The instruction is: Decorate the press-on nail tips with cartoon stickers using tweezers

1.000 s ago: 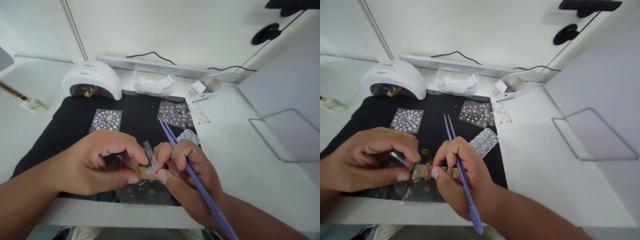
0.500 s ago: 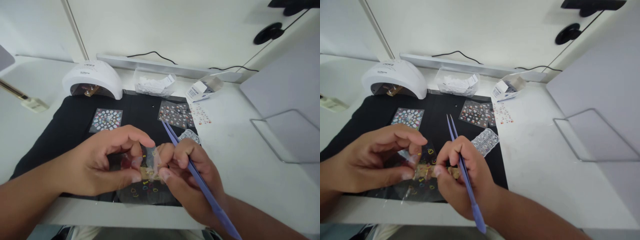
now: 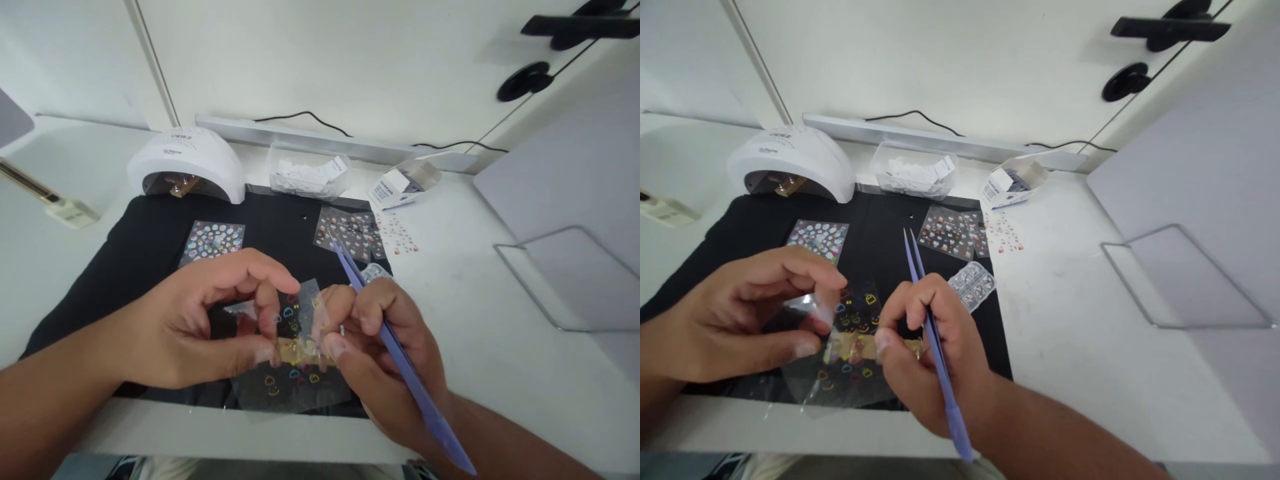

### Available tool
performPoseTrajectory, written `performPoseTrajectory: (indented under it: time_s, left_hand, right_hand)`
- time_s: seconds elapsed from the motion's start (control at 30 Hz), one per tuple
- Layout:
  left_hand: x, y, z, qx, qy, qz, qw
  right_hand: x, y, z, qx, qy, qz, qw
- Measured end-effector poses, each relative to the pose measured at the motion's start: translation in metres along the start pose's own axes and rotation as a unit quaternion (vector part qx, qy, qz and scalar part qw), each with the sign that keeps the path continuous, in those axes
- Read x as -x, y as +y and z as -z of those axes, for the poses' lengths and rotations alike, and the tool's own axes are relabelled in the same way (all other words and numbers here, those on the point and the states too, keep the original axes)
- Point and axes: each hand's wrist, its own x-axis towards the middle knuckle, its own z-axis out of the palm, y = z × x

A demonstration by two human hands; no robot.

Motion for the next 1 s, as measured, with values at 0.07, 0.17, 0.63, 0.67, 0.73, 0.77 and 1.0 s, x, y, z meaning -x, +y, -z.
performPoseTrajectory:
  time_s: [0.07,0.17,0.63,0.67,0.73,0.77,1.0]
  left_hand:
    - [0.000,-0.001,0.000,0.006,0.013,0.001,1.000]
    - [0.002,-0.002,0.000,0.009,0.027,-0.001,1.000]
    - [-0.002,0.000,-0.004,-0.021,0.091,-0.006,0.996]
    - [-0.002,0.001,-0.003,-0.016,0.098,-0.002,0.995]
    - [-0.003,0.001,-0.002,0.007,0.121,0.014,0.993]
    - [-0.003,0.001,0.000,0.022,0.136,0.024,0.990]
    - [-0.016,-0.013,0.028,0.066,0.258,0.050,0.963]
  right_hand:
    - [0.001,0.000,0.001,0.007,-0.001,0.003,1.000]
    - [0.002,-0.001,0.002,0.022,-0.006,0.009,1.000]
    - [-0.001,0.003,0.003,0.043,-0.004,0.040,0.998]
    - [-0.002,0.003,0.004,0.039,0.003,0.042,0.998]
    - [-0.005,0.004,0.006,0.026,0.023,0.042,0.999]
    - [-0.007,0.005,0.008,0.019,0.038,0.045,0.998]
    - [-0.029,0.004,0.024,-0.009,0.144,0.123,0.982]
